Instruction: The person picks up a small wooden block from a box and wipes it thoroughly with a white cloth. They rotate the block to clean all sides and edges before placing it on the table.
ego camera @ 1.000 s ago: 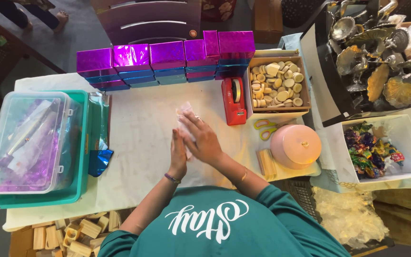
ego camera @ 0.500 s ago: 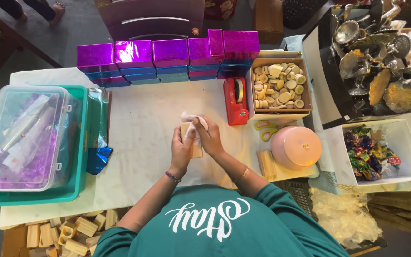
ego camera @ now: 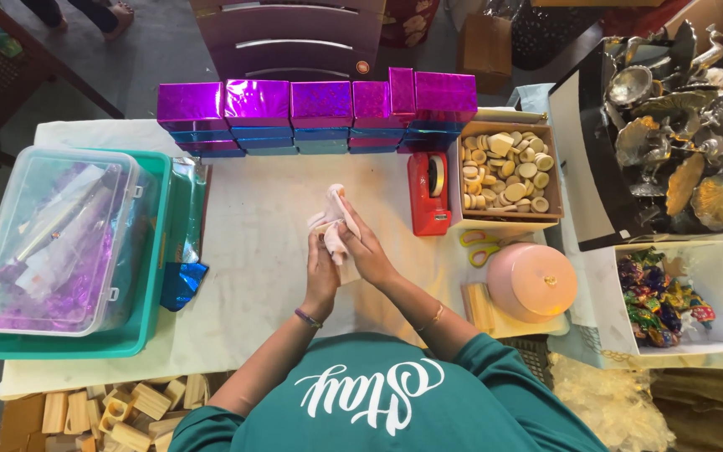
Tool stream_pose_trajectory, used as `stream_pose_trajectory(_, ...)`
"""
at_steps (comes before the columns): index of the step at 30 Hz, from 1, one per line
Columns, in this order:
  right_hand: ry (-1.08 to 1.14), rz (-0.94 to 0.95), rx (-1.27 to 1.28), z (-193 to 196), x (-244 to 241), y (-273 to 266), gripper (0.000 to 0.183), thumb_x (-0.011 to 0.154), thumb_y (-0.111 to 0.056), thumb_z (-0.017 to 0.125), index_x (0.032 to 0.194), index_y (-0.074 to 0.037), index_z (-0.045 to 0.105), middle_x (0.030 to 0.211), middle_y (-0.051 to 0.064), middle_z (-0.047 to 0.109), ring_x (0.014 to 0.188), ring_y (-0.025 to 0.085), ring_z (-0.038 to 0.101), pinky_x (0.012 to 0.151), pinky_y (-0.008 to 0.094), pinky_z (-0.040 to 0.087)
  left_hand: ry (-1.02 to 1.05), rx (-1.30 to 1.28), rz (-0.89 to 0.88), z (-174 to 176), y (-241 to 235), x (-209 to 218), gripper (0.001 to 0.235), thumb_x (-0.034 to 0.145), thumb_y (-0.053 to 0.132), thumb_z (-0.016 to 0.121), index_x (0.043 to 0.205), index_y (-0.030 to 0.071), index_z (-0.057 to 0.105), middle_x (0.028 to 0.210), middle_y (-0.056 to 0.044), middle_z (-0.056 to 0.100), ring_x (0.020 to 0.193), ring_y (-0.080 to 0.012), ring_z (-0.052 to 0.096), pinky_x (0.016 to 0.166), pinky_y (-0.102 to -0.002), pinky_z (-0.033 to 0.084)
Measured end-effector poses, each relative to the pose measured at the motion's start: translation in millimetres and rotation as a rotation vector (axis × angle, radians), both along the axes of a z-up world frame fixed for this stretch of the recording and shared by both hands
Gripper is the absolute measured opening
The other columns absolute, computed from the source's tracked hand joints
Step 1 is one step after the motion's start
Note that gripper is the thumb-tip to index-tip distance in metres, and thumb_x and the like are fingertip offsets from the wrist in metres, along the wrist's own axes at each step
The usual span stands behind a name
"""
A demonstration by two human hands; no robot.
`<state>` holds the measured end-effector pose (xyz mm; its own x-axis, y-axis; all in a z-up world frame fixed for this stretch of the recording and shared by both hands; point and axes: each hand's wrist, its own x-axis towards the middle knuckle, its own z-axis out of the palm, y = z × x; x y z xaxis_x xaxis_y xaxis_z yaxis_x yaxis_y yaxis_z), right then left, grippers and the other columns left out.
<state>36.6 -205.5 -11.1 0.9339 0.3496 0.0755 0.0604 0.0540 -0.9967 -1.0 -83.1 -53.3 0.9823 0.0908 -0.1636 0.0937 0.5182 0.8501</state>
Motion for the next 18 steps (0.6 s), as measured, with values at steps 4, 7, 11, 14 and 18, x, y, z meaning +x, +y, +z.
stream_pose_trajectory(4, -0.015, 0.041, -0.086, 8.9, -20.4, 2.1, 0.066, 0.107, -0.026, 0.048, 0.163, -0.003, 0.023, 0.171, 0.018, 0.025, 0.159, 0.029, 0.022, 0.126, 0.037, 0.02, -0.05, 0.04, 0.047, 48.4, 12.8, 13.8, 0.054, 0.107, 0.048, 0.038, 0.152, 0.017, 0.036, 0.14, -0.003, 0.049, 0.119, -0.0122, 0.05, 0.1, -0.028, 0.044)
stream_pose_trajectory(7, -0.086, 0.076, -0.148, 20.4, -35.5, 4.8, 0.069, 0.106, -0.024, 0.048, 0.164, -0.003, 0.017, 0.172, 0.018, 0.019, 0.16, 0.03, 0.018, 0.126, 0.038, 0.019, -0.043, 0.122, 0.105, 62.4, 22.5, 25.8, 0.054, 0.108, 0.047, 0.039, 0.15, 0.013, 0.042, 0.142, -0.004, 0.048, 0.125, -0.0133, 0.051, 0.104, -0.029, 0.045)
stream_pose_trajectory(11, -0.134, 0.081, -0.136, 28.1, -28.5, 5.1, 0.073, 0.107, -0.027, 0.047, 0.166, -0.004, 0.011, 0.173, 0.018, 0.017, 0.161, 0.032, 0.018, 0.127, 0.038, 0.017, -0.059, 0.126, 0.1, 56.4, 16.8, 29.4, 0.049, 0.11, 0.044, 0.043, 0.146, 0.011, 0.044, 0.128, -0.01, 0.056, 0.115, -0.0167, 0.055, 0.098, -0.031, 0.048)
stream_pose_trajectory(14, -0.109, 0.029, -0.078, 15.9, 1.6, 2.1, 0.073, 0.108, -0.033, 0.047, 0.166, -0.004, 0.013, 0.174, 0.017, 0.016, 0.161, 0.031, 0.016, 0.127, 0.038, 0.016, -0.161, 0.266, 0.081, 54.1, 4.2, 23.9, 0.045, 0.112, 0.04, 0.042, 0.147, 0.011, 0.043, 0.13, -0.007, 0.055, 0.114, -0.0136, 0.054, 0.099, -0.029, 0.047)
stream_pose_trajectory(18, -0.019, -0.018, 0.017, 21.7, 16.3, 1.9, 0.074, 0.108, -0.039, 0.046, 0.165, -0.004, 0.017, 0.173, 0.017, 0.019, 0.159, 0.031, 0.021, 0.126, 0.039, 0.019, -0.12, 0.11, -0.046, 52.0, -5.3, 14.8, 0.044, 0.108, 0.035, 0.045, 0.147, 0.013, 0.039, 0.124, -0.007, 0.055, 0.106, -0.0132, 0.055, 0.087, -0.028, 0.049)
